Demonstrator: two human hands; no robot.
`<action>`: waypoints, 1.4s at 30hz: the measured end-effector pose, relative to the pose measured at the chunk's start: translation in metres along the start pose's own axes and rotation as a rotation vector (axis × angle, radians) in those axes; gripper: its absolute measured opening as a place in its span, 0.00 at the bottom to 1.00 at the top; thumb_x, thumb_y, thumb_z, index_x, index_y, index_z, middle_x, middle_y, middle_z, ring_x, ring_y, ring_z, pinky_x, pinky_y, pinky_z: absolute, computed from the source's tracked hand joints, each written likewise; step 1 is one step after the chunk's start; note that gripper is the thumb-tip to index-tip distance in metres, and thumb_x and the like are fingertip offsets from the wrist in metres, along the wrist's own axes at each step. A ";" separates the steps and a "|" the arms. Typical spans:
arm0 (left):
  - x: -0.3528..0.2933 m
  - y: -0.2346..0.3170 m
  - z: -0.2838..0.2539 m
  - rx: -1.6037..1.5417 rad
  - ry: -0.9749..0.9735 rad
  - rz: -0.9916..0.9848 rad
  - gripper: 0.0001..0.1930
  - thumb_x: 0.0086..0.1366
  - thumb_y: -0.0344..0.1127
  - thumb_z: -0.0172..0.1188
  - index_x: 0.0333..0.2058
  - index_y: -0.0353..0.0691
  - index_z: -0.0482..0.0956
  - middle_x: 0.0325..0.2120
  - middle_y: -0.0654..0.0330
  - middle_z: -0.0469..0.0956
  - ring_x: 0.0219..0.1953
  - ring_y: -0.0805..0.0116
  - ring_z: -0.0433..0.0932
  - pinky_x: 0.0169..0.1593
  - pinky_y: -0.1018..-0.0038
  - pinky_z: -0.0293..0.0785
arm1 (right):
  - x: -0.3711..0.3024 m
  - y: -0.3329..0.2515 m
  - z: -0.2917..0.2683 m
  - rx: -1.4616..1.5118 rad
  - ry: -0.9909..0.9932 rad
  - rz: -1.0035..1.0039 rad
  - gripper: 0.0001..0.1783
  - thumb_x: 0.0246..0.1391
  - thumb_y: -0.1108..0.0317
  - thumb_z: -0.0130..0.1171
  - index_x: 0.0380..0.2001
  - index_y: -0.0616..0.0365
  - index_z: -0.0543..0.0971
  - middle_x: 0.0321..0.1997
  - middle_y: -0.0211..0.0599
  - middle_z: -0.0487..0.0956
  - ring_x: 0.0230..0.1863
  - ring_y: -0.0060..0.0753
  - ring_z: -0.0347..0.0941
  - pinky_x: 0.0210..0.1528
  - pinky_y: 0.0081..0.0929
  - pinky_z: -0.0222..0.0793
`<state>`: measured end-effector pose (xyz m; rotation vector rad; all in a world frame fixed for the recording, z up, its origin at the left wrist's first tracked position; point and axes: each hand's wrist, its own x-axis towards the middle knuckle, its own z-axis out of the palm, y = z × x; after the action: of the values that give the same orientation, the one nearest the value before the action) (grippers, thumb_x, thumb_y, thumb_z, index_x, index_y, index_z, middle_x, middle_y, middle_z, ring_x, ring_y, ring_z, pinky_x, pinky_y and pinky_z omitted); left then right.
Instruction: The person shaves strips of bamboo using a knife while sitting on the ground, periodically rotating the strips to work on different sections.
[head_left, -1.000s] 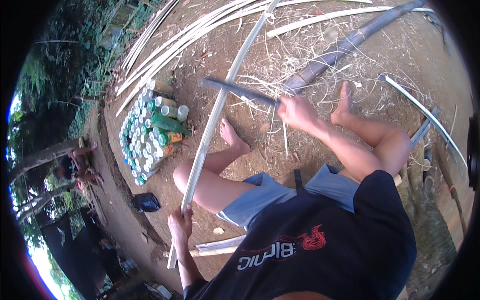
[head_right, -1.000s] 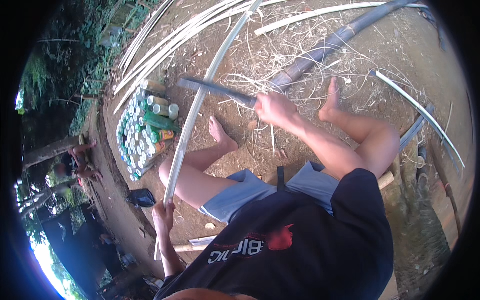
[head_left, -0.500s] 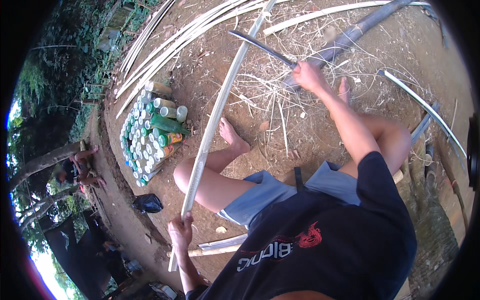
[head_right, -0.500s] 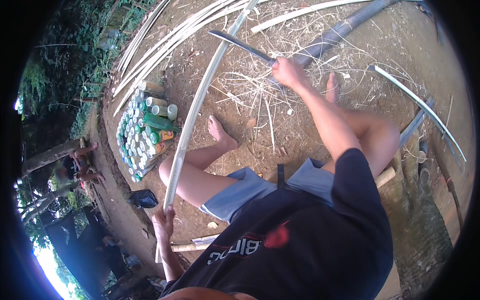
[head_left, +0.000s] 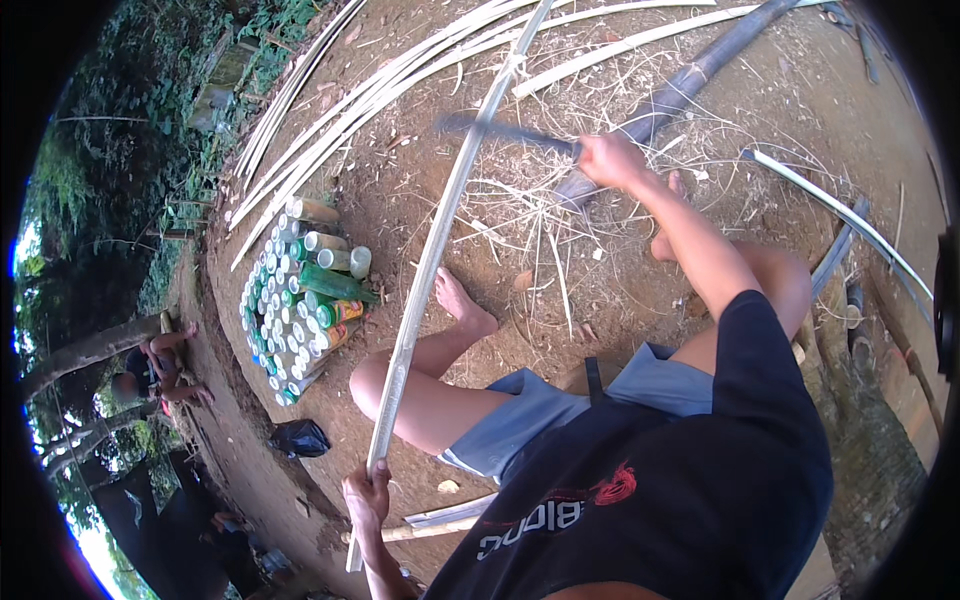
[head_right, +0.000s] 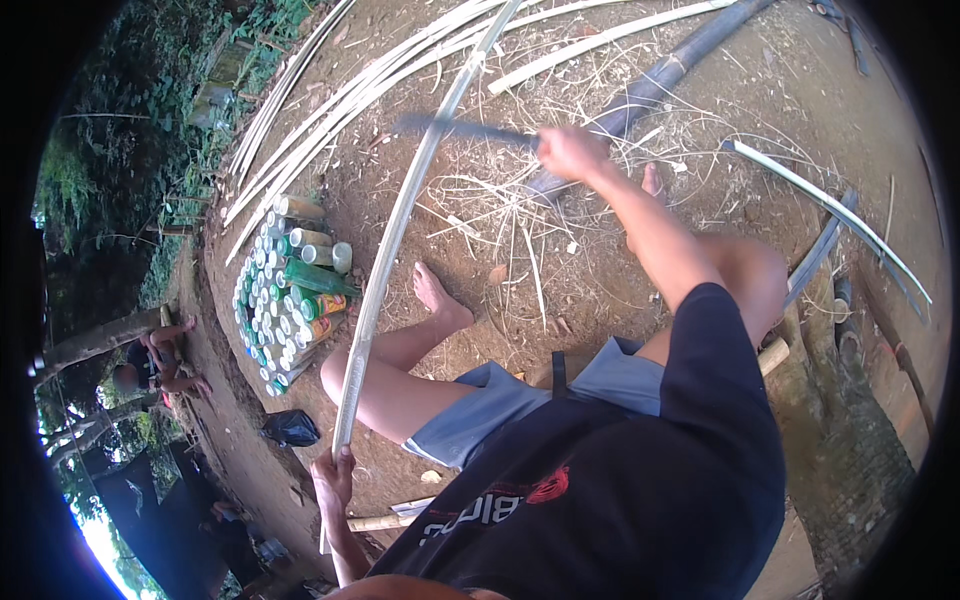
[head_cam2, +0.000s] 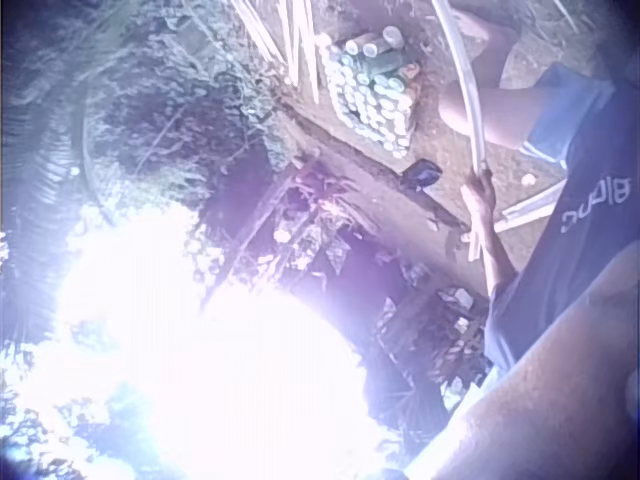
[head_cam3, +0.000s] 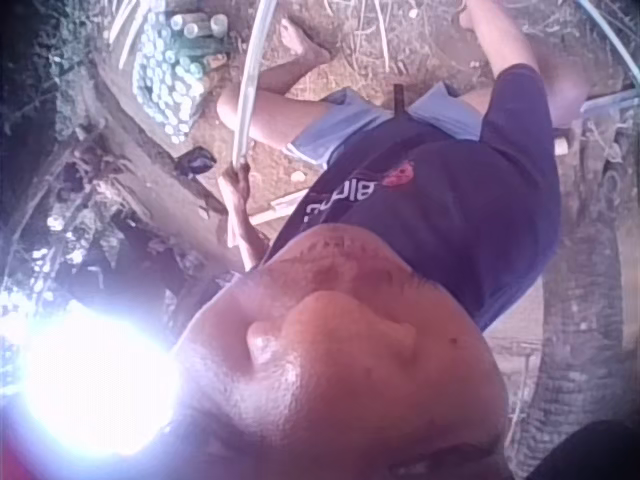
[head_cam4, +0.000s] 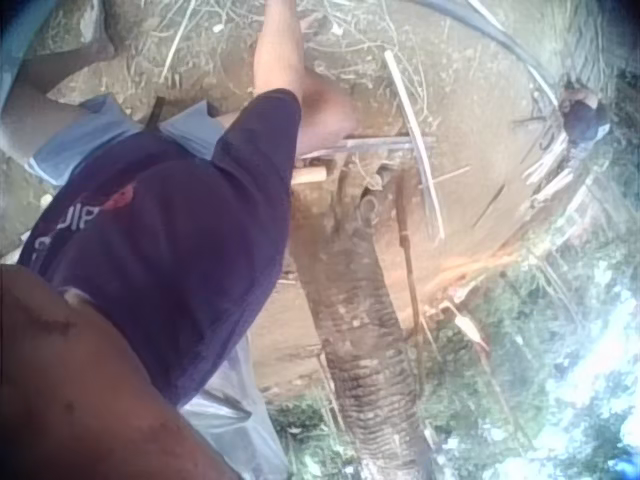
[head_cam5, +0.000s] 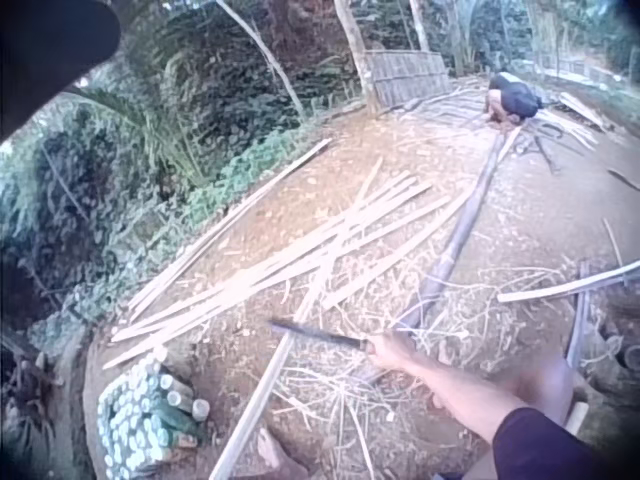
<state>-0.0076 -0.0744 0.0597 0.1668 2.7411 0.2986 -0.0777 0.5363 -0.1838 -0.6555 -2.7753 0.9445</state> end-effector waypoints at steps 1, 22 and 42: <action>-0.002 -0.002 -0.001 0.006 -0.018 -0.002 0.23 0.68 0.49 0.54 0.23 0.33 0.78 0.14 0.50 0.75 0.19 0.53 0.77 0.28 0.60 0.70 | 0.005 -0.002 -0.008 0.009 0.043 0.050 0.15 0.59 0.62 0.50 0.35 0.63 0.79 0.20 0.48 0.78 0.22 0.46 0.76 0.29 0.40 0.74; 0.030 0.001 0.046 0.317 0.435 0.066 0.11 0.68 0.42 0.53 0.32 0.42 0.76 0.25 0.51 0.78 0.27 0.44 0.76 0.29 0.53 0.67 | -0.149 -0.127 0.021 0.092 -0.281 -0.307 0.02 0.50 0.73 0.59 0.29 0.54 0.77 0.16 0.26 0.75 0.11 0.16 0.64 0.08 0.21 0.55; 0.031 -0.010 0.049 0.392 0.392 -0.008 0.11 0.68 0.43 0.53 0.32 0.44 0.79 0.23 0.49 0.80 0.25 0.44 0.78 0.28 0.52 0.71 | -0.034 -0.047 -0.007 0.114 -0.117 0.128 0.10 0.53 0.65 0.56 0.31 0.61 0.78 0.19 0.38 0.78 0.20 0.35 0.75 0.25 0.37 0.71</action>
<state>-0.0184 -0.0700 0.0023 0.2195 3.1616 -0.2406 -0.0618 0.4922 -0.1493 -0.7926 -2.7808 1.1933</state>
